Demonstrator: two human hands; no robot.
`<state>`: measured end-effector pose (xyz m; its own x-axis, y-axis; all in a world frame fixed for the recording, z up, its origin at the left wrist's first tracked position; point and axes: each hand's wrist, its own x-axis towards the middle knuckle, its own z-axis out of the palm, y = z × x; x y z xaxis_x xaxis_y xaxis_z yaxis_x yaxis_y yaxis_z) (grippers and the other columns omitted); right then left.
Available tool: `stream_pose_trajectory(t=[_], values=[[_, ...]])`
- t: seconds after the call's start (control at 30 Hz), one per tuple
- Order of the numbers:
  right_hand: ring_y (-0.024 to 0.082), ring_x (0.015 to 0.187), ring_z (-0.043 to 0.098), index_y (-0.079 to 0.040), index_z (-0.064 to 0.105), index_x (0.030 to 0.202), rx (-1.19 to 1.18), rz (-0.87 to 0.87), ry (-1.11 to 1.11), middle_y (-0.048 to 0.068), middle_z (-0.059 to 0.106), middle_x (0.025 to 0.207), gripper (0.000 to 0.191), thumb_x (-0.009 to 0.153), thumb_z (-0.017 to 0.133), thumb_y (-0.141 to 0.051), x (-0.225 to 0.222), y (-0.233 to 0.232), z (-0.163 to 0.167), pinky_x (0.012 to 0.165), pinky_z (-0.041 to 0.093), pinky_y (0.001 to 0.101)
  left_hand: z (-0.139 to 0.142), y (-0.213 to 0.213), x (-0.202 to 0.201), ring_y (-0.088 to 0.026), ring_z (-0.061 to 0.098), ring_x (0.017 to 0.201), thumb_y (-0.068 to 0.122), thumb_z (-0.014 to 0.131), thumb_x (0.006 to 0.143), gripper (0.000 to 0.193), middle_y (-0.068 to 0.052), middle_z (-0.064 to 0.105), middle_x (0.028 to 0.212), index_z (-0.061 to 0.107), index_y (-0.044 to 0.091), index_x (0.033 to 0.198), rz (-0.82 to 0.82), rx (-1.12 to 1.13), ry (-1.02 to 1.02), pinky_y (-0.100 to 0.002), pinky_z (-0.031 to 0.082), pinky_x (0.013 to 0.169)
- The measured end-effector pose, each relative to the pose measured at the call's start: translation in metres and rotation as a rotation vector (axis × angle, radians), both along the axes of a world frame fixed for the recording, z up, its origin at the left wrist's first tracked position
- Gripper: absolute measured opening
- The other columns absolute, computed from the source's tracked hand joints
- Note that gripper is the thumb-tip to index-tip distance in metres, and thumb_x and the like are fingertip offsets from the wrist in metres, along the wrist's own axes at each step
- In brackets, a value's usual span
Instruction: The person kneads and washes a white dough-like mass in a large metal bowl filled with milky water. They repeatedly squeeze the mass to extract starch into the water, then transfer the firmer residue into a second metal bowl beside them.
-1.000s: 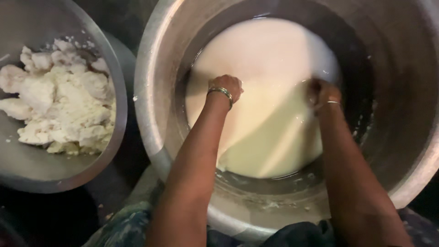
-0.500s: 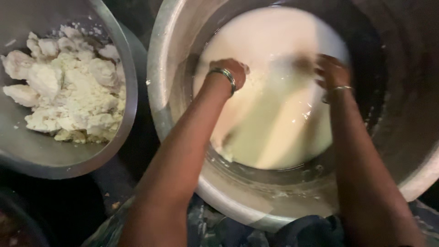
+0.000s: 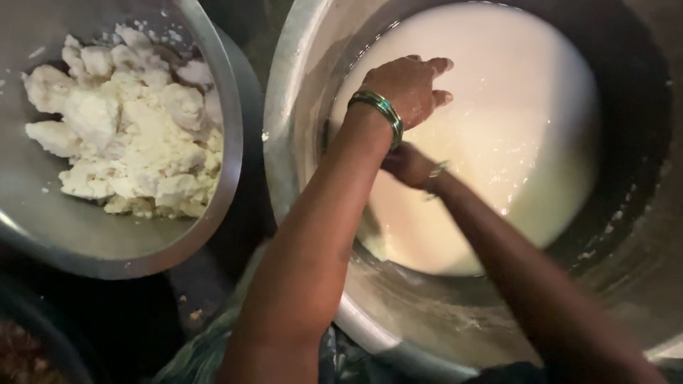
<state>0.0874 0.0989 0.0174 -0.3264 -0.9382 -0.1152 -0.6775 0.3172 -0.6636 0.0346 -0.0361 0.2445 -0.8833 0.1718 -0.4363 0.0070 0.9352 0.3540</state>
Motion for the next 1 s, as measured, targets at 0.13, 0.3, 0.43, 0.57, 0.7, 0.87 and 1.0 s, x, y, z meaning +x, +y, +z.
stream_pose_trajectory(t=[0.13, 0.3, 0.43, 0.57, 0.7, 0.87, 1.0], values=[[0.027, 0.121, 0.065, -0.016, 0.066, 0.132, 0.297, -0.338, -0.167, 0.005, 0.072, 0.132, 0.039, 0.094, 0.062, -0.022, 0.034, -0.072, -0.015, 0.104, 0.053, 0.039, 0.008, 0.002, -0.002, -0.027, 0.062, 0.119, 0.049, 0.058, 0.096, 0.057, -0.007, 0.062, 0.132, 0.044, 0.029, 0.148, 0.001, 0.064, 0.02, -0.046, 0.051, 0.098], [0.028, 0.12, 0.064, -0.017, 0.068, 0.129, 0.279, -0.351, -0.241, 0.006, 0.072, 0.128, 0.042, 0.089, 0.065, -0.029, 0.05, -0.087, -0.017, 0.103, 0.049, 0.0429, 0.006, 0.005, 0.0, -0.027, 0.063, 0.117, 0.05, 0.059, 0.096, 0.056, -0.006, 0.063, 0.132, 0.048, 0.028, 0.146, 0.02, 0.119, 0.051, -0.044, 0.051, 0.1], [0.029, 0.119, 0.063, -0.018, 0.069, 0.127, 0.323, -0.265, -0.273, 0.007, 0.072, 0.125, 0.045, 0.085, 0.067, -0.034, 0.067, -0.071, -0.012, 0.102, 0.046, 0.046, 0.006, 0.009, 0.0, -0.025, 0.063, 0.119, 0.05, 0.059, 0.095, 0.058, -0.005, 0.063, 0.132, 0.048, 0.027, 0.146, 0.006, 0.144, 0.055, -0.043, 0.051, 0.1], [0.03, 0.118, 0.062, -0.018, 0.07, 0.125, 0.337, -0.21, -0.265, 0.008, 0.072, 0.122, 0.048, 0.082, 0.07, -0.039, 0.094, -0.048, 0.001, 0.102, 0.044, 0.0491, 0.004, 0.011, 0.001, -0.026, 0.062, 0.12, 0.052, 0.059, 0.095, 0.059, -0.007, 0.061, 0.135, 0.046, 0.029, 0.148, -0.008, 0.111, 0.007, -0.044, 0.051, 0.1], [0.031, 0.117, 0.061, -0.019, 0.072, 0.122, 0.359, -0.177, -0.26, 0.009, 0.072, 0.119, 0.051, 0.078, 0.072, -0.045, 0.113, -0.015, 0.016, 0.101, 0.041, 0.0522, -0.001, 0.011, -0.001, -0.025, 0.059, 0.124, 0.052, 0.058, 0.095, 0.059, -0.005, 0.059, 0.137, 0.044, 0.03, 0.148, -0.011, 0.077, -0.019, -0.046, 0.05, 0.1], [0.032, 0.116, 0.061, -0.022, 0.076, 0.117, 0.309, -0.098, -0.249, 0.005, 0.073, 0.121, 0.048, 0.075, 0.074, -0.046, 0.128, 0.024, 0.024, 0.101, 0.039, 0.0545, -0.009, 0.019, 0.001, -0.025, 0.059, 0.127, 0.051, 0.057, 0.097, 0.057, -0.004, 0.06, 0.139, 0.044, 0.03, 0.149, -0.042, 0.032, -0.155, -0.048, 0.051, 0.101], [0.03, 0.115, 0.063, -0.019, 0.076, 0.113, 0.318, 0.023, -0.271, 0.006, 0.074, 0.119, 0.048, 0.075, 0.073, -0.047, 0.133, 0.054, 0.012, 0.102, 0.043, 0.0505, -0.025, 0.026, 0.003, -0.024, 0.058, 0.128, 0.05, 0.058, 0.097, 0.056, -0.003, 0.062, 0.138, 0.047, 0.029, 0.148, -0.076, 0.014, -0.17, -0.05, 0.05, 0.102]])
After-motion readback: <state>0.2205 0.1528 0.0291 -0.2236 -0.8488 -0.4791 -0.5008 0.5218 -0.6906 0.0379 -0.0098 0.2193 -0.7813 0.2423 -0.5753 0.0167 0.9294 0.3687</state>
